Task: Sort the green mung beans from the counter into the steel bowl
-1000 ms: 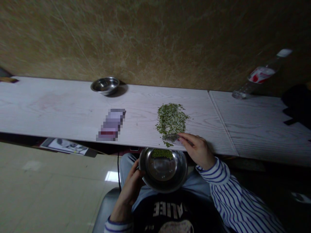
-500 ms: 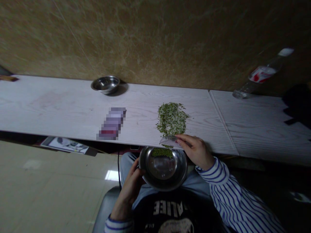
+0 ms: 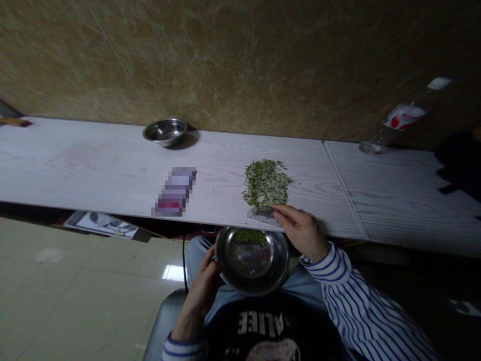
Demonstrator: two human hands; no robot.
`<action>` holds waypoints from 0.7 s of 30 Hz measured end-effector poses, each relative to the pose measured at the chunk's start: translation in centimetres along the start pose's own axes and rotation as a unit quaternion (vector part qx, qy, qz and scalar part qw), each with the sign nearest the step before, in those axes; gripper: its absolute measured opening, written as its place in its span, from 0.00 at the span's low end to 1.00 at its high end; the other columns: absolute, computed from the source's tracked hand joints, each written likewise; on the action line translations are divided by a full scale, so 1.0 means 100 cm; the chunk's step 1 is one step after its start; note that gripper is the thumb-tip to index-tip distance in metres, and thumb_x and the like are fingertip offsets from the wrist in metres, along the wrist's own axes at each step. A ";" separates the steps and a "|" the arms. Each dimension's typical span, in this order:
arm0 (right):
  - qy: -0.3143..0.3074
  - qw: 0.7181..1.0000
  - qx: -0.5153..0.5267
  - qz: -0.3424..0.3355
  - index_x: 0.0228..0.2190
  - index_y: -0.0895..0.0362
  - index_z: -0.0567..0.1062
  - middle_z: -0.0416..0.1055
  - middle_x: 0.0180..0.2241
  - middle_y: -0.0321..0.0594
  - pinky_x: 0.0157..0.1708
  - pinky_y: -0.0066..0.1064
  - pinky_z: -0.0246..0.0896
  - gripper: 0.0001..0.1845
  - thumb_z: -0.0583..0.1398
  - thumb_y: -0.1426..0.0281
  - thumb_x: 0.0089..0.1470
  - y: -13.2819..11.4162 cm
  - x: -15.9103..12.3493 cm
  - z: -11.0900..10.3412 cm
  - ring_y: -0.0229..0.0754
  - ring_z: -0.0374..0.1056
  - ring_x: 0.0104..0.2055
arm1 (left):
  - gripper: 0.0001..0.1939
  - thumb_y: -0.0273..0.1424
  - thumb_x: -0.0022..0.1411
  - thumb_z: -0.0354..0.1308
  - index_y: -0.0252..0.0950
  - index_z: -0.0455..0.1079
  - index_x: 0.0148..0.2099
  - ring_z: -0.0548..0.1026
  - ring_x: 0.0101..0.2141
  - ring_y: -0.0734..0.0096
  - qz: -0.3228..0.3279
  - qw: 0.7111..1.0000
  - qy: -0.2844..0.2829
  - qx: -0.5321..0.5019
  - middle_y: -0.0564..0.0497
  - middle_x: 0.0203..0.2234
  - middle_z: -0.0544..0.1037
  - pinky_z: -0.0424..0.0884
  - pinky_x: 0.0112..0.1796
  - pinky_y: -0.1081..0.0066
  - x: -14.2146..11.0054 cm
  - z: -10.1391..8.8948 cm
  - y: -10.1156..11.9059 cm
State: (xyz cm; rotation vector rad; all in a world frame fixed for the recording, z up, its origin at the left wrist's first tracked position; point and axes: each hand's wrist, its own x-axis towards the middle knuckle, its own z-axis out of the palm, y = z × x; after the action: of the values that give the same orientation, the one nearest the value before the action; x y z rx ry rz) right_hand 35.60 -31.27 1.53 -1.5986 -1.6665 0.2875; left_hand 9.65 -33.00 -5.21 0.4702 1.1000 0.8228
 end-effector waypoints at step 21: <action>0.009 0.996 0.073 0.041 0.44 0.54 0.82 0.84 0.40 0.44 0.42 0.36 0.77 0.14 0.60 0.66 0.61 0.012 -0.019 -0.008 0.45 0.81 0.39 | 0.32 0.29 0.49 0.63 0.40 0.69 0.58 0.74 0.32 0.65 0.009 1.000 -0.014 0.022 0.52 0.33 0.79 0.69 0.31 0.70 -0.006 -0.005 -0.007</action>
State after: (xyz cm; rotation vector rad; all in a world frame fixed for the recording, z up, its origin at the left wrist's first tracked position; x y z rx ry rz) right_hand 36.79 -33.07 0.55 -1.5571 -1.5333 0.4265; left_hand 9.33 -33.94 -5.51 0.5274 1.0915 0.8075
